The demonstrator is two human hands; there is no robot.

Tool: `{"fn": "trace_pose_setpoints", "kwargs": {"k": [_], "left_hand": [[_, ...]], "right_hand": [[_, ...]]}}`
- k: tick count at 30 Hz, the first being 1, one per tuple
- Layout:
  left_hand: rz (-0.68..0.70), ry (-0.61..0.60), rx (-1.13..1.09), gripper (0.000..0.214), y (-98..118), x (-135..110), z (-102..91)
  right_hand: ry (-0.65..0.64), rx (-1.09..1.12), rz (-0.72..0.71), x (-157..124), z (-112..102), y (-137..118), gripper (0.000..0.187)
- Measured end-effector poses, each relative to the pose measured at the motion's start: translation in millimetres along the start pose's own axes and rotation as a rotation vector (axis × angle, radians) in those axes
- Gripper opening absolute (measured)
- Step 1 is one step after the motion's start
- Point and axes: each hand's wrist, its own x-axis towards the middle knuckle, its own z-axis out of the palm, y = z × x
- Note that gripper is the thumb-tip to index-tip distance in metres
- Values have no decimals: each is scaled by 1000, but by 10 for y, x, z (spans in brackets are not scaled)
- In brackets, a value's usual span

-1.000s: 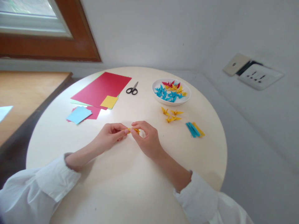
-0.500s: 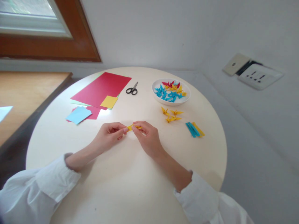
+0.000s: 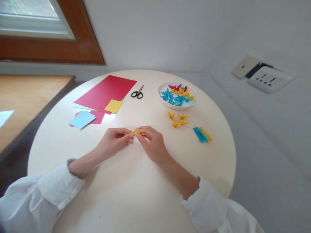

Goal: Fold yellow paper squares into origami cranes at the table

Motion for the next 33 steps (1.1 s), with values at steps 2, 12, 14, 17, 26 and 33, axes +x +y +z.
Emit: {"fn": "trace_pose_setpoints", "kwargs": {"k": [2, 12, 14, 17, 26, 33], "left_hand": [[-2, 9, 5, 25, -1, -1, 1], [-20, 45, 6, 26, 8, 2, 5], [-16, 51, 7, 25, 11, 0, 4], [-7, 65, 15, 22, 18, -6, 4], [49, 85, 15, 20, -13, -2, 23], [48, 78, 8, 21, -8, -18, 34]], "right_hand": [[1, 12, 0, 2, 3, -17, 9], [60, -18, -5, 16, 13, -43, 7], [60, -22, 2, 18, 13, -41, 7], [57, -3, 4, 15, 21, -32, 6], [79, 30, -14, 9, 73, -34, 6], [83, -20, -56, 18, 76, -36, 3]]}}
